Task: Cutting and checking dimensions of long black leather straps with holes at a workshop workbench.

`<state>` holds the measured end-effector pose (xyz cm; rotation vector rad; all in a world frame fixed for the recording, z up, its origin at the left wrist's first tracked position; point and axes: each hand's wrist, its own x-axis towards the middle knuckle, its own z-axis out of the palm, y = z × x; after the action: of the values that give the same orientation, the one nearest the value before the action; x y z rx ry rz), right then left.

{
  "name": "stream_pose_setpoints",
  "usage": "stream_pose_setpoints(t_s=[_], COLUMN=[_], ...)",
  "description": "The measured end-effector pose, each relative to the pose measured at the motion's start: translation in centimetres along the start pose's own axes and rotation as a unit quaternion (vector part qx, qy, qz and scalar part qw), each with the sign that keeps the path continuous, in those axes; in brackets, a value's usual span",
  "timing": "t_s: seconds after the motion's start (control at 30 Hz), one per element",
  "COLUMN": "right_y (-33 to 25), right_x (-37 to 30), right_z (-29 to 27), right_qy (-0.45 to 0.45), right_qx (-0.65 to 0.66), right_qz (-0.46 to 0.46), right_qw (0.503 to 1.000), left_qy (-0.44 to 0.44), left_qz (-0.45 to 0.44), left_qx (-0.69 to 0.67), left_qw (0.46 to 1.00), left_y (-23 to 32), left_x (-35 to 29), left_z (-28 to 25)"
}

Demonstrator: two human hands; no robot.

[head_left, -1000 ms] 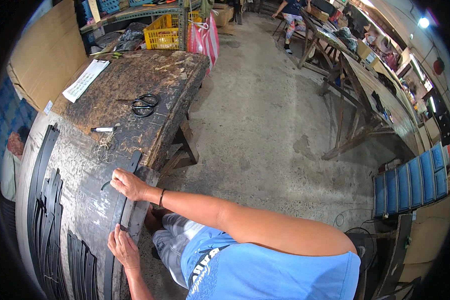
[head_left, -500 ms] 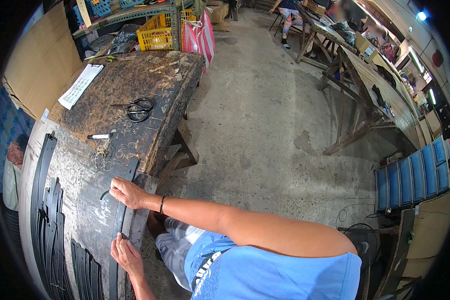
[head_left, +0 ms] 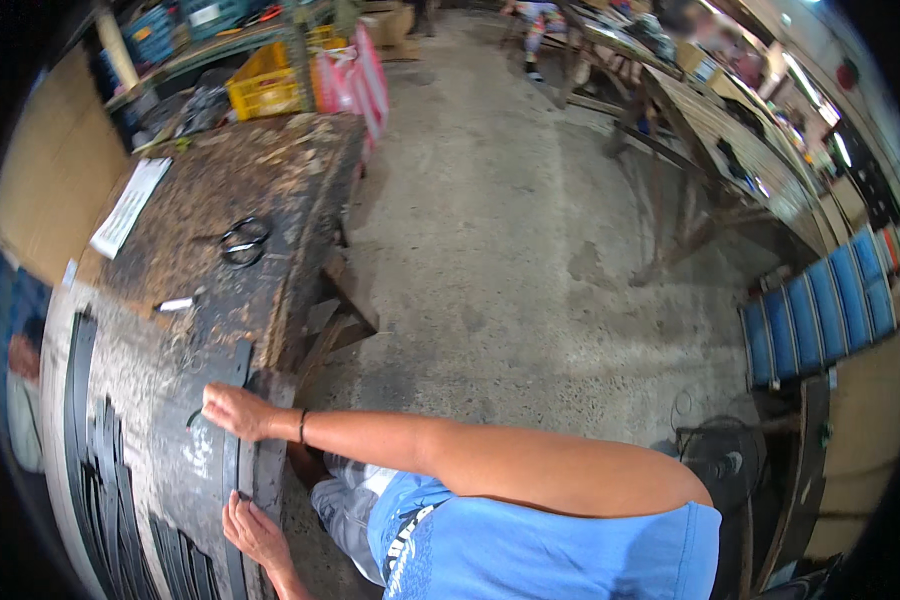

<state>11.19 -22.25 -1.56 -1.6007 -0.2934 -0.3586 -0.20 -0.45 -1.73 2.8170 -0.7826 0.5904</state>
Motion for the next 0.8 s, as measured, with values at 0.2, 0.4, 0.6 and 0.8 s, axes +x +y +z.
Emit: stream_pose_setpoints(t_s=[0.2, 0.4, 0.6, 0.8], right_y=[-0.2, 0.1, -1.3, -0.1], right_x=[0.5, 0.5, 0.3, 0.4], right_z=[1.6, 1.1, 0.8, 1.2], right_qy=[-0.030, -0.026, -0.050, -0.026], right_qx=[-0.014, -0.052, -0.037, -0.052], right_qz=[-0.004, -0.003, 0.026, 0.002], right_qw=[0.999, 0.998, 0.998, 0.998], left_qy=[0.024, 0.026, 0.035, 0.083], left_qz=[-0.022, -0.007, -0.002, 0.039], left_qx=[0.010, 0.007, 0.007, 0.051], left_qw=[0.999, 1.000, 0.999, 0.994], left_y=[-1.3, -0.8, -1.4, 0.4], left_x=[-0.9, -0.2, -0.6, 0.4], left_z=[0.1, 0.4, 0.5, -0.9])
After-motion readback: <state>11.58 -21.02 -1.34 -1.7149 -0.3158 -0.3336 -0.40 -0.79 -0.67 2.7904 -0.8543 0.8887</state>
